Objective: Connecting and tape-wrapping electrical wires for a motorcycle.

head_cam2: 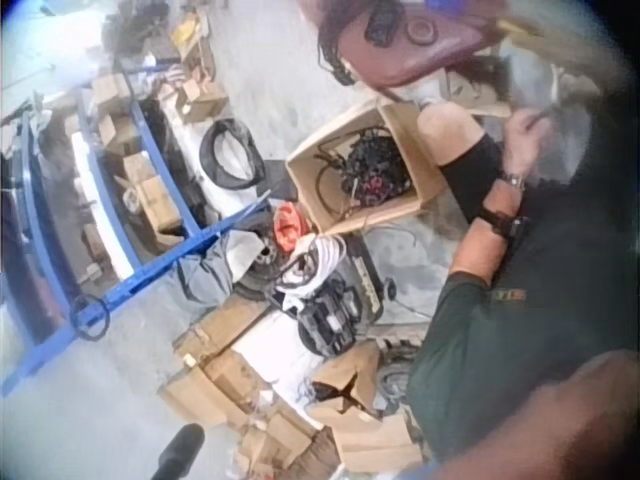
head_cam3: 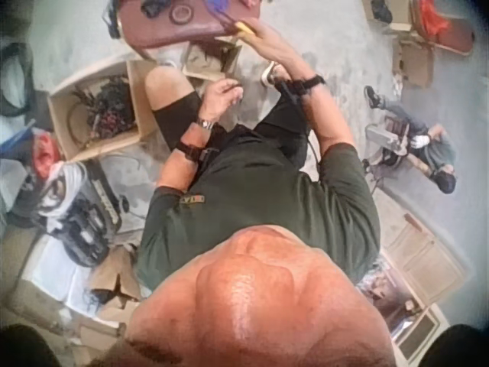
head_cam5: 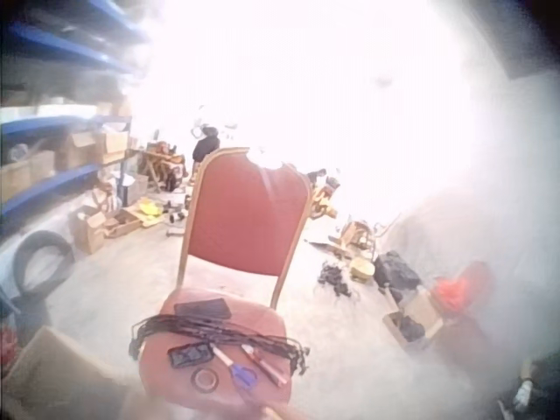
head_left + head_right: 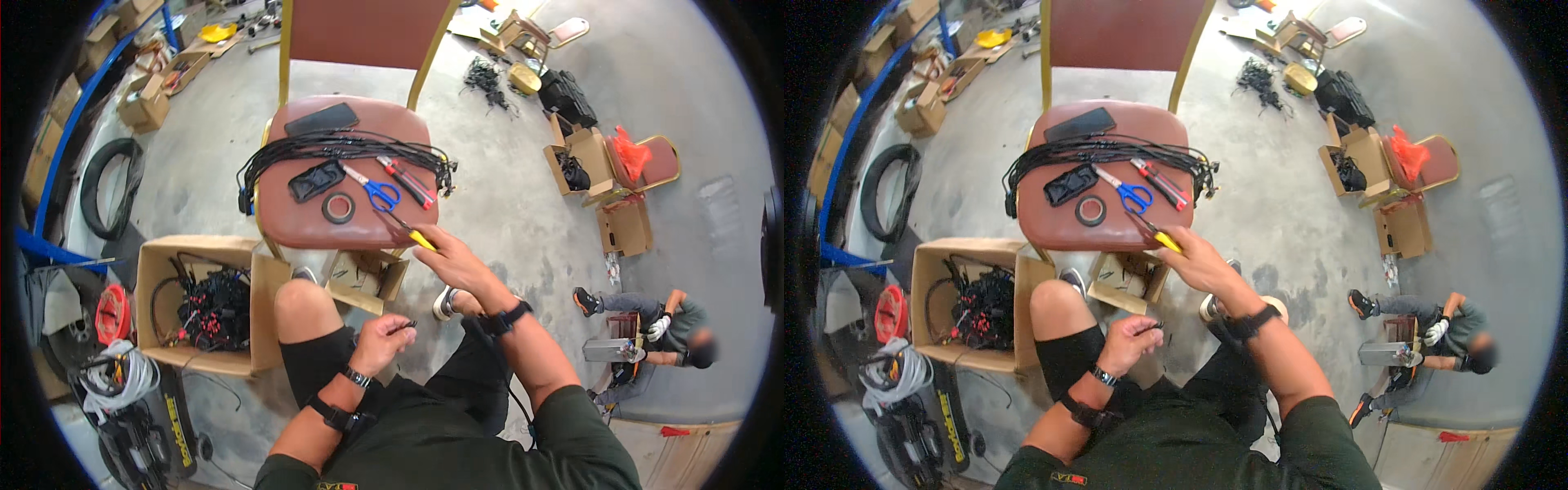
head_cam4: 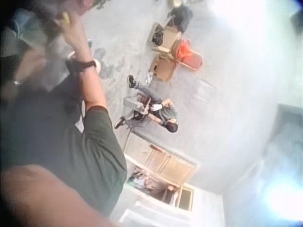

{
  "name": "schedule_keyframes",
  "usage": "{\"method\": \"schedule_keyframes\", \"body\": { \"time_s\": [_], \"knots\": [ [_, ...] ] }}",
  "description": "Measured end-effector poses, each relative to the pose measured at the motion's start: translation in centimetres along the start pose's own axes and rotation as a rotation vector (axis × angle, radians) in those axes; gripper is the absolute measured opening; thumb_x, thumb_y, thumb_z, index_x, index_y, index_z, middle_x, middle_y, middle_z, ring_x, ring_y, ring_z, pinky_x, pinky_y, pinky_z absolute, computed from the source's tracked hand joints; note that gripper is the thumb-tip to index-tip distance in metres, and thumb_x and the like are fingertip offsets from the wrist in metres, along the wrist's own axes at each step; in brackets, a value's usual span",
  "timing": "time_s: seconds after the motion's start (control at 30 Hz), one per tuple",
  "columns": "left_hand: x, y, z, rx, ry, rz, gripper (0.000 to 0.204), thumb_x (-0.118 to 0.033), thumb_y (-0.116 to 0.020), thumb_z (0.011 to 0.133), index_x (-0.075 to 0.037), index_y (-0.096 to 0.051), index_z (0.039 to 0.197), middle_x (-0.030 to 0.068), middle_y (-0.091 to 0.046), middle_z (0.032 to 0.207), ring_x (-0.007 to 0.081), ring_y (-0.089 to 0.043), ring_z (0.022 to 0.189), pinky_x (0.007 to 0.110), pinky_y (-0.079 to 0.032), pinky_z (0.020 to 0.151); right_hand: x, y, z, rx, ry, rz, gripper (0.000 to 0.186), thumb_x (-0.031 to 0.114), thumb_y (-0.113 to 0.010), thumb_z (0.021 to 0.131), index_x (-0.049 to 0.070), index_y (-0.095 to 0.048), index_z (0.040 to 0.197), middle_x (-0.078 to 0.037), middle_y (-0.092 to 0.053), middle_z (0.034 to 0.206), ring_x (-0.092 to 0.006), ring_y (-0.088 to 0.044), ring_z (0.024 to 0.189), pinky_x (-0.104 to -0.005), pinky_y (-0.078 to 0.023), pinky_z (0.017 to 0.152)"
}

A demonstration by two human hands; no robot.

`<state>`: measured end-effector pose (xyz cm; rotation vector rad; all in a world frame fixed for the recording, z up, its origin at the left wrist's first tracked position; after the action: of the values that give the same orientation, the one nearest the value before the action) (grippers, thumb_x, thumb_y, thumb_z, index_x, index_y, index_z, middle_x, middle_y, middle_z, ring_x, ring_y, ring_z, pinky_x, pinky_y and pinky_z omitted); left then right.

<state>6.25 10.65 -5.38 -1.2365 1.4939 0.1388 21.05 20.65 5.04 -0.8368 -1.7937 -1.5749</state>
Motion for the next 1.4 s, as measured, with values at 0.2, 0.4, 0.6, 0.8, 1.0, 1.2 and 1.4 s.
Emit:
{"method": "schedule_keyframes", "body": {
  "time_s": [0.2, 0.4, 0.6, 0.8, 1.0, 1.2, 1.4],
  "knots": [
    [0.1, 0.0, -0.2, 0.005, 0.018, 0.033, 0.016, -0.005, -0.064, 0.087, 0.003, -0.063, 0.1, 0.0033, -0.066, 0.081, 0.0072, -0.058, 0.068, 0.021, -0.046, 0.059, 2.1, -1.4, 7.5, -0.153, 0.165, -0.586, 0.05, 0.025, -0.067, 0.08, 0.009, -0.052, 0.124, -0.02, -0.054, 0.106, -0.0379, -0.053, 0.103, -0.0446, -0.044, 0.086],
    [-0.1, -0.1, 0.1, 0.006, -0.019, 0.041, 0.016, -0.01, -0.063, 0.088, 0.001, -0.065, 0.1, 0.0026, -0.066, 0.079, 0.0058, -0.055, 0.062, 0.019, -0.043, 0.056, 2.2, -2.4, 9.0, -0.145, 0.169, -0.679, 0.05, 0.023, -0.069, 0.078, 0.012, -0.053, 0.124, -0.019, -0.054, 0.112, -0.0381, -0.05, 0.108, -0.0442, -0.042, 0.092],
    [-0.3, 0.8, -0.2, -0.056, -0.042, 0.033, 0.015, -0.01, -0.062, 0.089, 0.002, -0.065, 0.097, 0.0011, -0.064, 0.077, 0.0059, -0.055, 0.065, 0.021, -0.045, 0.06, 1.5, -1.8, 1.4, -0.095, 0.129, 0.03, 0.035, 0.004, -0.057, 0.082, 0.005, -0.058, 0.117, -0.015, -0.06, 0.105, -0.0295, -0.058, 0.1, -0.0374, -0.047, 0.085],
    [-0.6, -0.1, 0.2, 0.039, -0.204, -0.032, 0.013, -0.009, -0.058, 0.092, 0.001, -0.062, 0.098, 0.0046, -0.064, 0.086, 0.0115, -0.06, 0.078, 0.025, -0.049, 0.072, -7.7, -10.8, -13.6, 0.204, -0.395, 0.642, 0.032, -0.001, -0.057, 0.079, 0.0, -0.058, 0.11, -0.008, -0.062, 0.101, -0.0178, -0.061, 0.087, -0.0297, -0.049, 0.075],
    [-1.7, -3.3, -1.2, 0.029, -0.213, -0.202, 0.008, -0.006, -0.057, 0.092, 0.0, -0.059, 0.097, 0.0054, -0.064, 0.089, 0.014, -0.061, 0.083, 0.028, -0.049, 0.079, -8.0, -14.3, -16.0, 0.175, -0.318, 0.369, 0.025, 0.019, -0.058, 0.09, -0.003, -0.059, 0.103, -0.014, -0.064, 0.089, -0.0197, -0.061, 0.085, -0.0343, -0.049, 0.076],
    [-7.0, -5.4, -6.3, 0.067, -0.486, 0.293, 0.05, -0.006, -0.061, 0.089, 0.001, -0.043, 0.135, 0.0123, -0.053, 0.131, 0.015, -0.053, 0.117, 0.031, -0.043, 0.098, -2.1, -9.0, -14.1, 0.122, -0.051, 0.285, 0.029, 0.0, -0.048, 0.089, 0.0, -0.056, 0.118, -0.008, -0.062, 0.113, -0.0165, -0.058, 0.103, -0.031, -0.045, 0.092],
    [-8.5, -0.7, -12.1, -0.101, -0.596, 0.228, 0.04, -0.004, -0.06, 0.089, 0.002, -0.051, 0.127, 0.0136, -0.063, 0.115, 0.0169, -0.061, 0.103, 0.03, -0.05, 0.088, -2.5, -7.0, -9.2, 0.131, 0.005, 0.457, 0.019, 0.008, -0.052, 0.095, 0.002, -0.062, 0.11, -0.003, -0.066, 0.104, -0.0107, -0.058, 0.092, -0.0275, -0.047, 0.082]
  ]
}}
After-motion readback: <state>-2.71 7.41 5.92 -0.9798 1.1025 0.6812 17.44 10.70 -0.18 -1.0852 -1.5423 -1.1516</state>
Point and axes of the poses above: each hand's wrist, its own z-axis towards the middle knuckle, its own y-axis out of the back of the hand, x = y × z, the point moved 8 cm from there along z, towards the middle knuckle
